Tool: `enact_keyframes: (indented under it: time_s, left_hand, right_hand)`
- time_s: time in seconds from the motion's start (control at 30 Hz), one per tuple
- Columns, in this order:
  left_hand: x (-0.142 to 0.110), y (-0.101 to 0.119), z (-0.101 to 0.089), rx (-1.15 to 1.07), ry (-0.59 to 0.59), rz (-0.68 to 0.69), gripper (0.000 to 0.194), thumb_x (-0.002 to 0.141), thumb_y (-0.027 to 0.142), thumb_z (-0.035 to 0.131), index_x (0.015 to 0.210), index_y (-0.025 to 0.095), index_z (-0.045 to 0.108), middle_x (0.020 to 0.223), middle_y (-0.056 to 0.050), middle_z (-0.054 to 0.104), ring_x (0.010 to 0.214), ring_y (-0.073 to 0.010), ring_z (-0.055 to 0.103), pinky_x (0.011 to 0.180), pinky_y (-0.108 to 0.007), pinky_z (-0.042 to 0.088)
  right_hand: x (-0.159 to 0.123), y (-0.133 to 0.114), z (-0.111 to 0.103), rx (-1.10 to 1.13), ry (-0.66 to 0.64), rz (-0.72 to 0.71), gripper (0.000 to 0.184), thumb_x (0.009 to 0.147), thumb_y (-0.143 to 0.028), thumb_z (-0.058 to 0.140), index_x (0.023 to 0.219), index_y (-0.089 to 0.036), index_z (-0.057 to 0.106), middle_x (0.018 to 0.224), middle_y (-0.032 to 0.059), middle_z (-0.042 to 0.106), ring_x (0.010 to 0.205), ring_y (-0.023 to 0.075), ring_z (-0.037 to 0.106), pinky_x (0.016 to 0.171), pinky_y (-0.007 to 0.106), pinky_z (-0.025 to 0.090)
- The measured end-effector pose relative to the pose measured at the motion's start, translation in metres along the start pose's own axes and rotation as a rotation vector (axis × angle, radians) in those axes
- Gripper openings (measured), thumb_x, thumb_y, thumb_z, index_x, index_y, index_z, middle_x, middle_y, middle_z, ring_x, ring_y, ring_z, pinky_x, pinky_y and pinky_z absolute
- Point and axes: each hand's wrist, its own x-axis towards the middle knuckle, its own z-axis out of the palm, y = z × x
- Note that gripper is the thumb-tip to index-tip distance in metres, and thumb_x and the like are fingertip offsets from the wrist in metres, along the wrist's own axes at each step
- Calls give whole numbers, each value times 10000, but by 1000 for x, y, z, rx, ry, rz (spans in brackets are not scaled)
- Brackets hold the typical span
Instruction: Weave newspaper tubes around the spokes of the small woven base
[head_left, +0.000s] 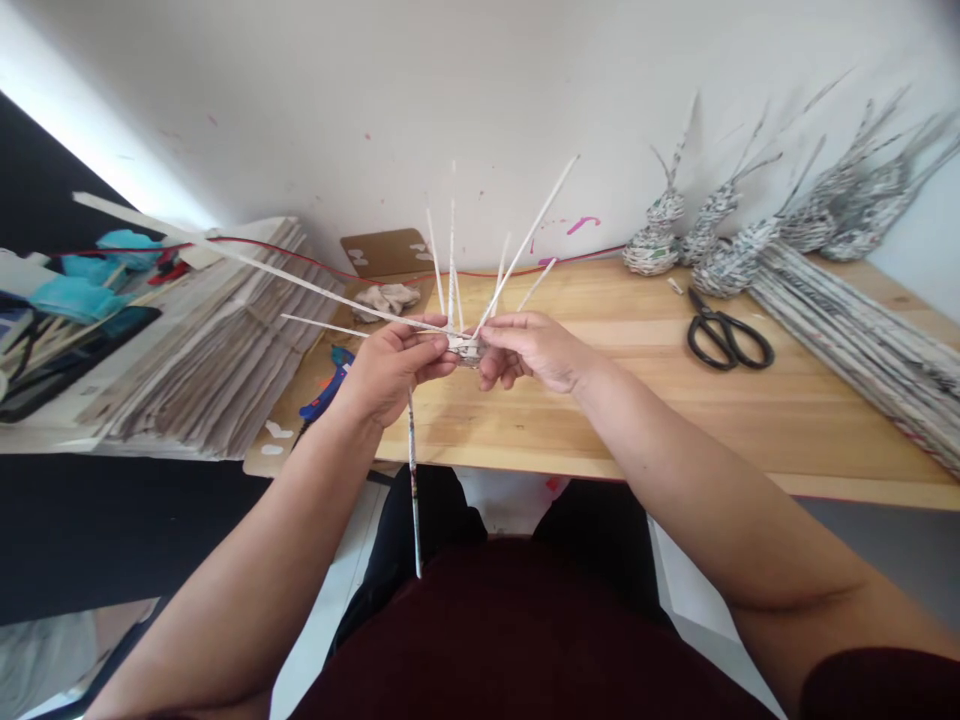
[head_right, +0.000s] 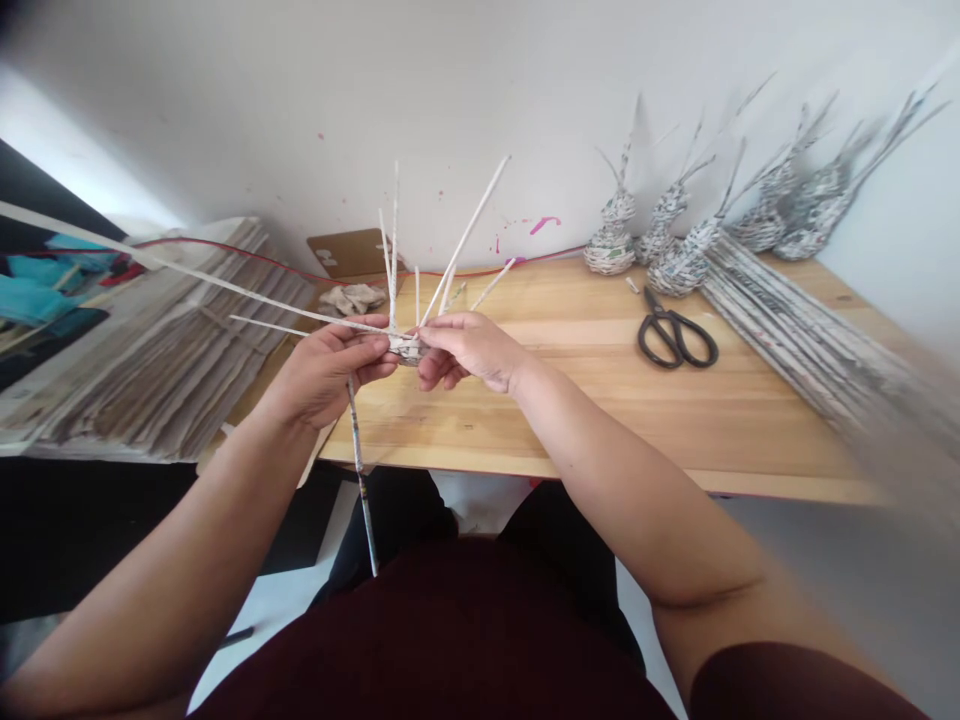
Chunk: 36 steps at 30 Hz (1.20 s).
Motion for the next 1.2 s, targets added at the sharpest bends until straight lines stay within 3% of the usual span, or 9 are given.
enact_keyframes:
  time_s: [0.23,0.47,0.77,1.03,1.2]
  left_hand:
    - [-1,-1,2,13,-7,7,365,680,79,807,1022,116,683,738,-17,728,613,-108,699,618,-206,615]
    - [-1,-5,11,87,-5,60,347,689,113,802,1011,112,672,736,-19,721,616,-106,689,627,-219,614]
    - [-1,-11,14,171,-8,110,374,717,183,790,1061,117,658,784,-26,713,666,-113,692,653,-237,608]
    - [-18,-7,-7,399,-10,187,482,732,268,793,1176,178,628,1189,-90,669,701,-105,698,625,-246,606]
    - [-31,-4,-22,558,3,201,488,778,293,748,1233,184,609,1082,-73,689,677,-110,686,605,-242,583]
  right_hand:
    - [2,2,-1,-34,-18,11,260,951,-375,604,827,-148,623,584,48,692,527,160,695,379,175,392]
    - [1,3,3,-123,90,-19,225,826,-319,779,780,-146,642,586,3,660,514,112,661,394,157,398]
    - [9,12,2,-160,125,-48,242,821,-278,761,674,-133,636,508,-5,608,459,100,613,383,168,371]
    - [12,12,-1,-149,236,-99,159,801,-196,730,685,-140,636,497,-19,589,448,95,598,380,164,352]
    - [12,13,-2,-165,176,-111,195,807,-220,733,662,-137,633,511,-6,601,463,97,606,389,167,367]
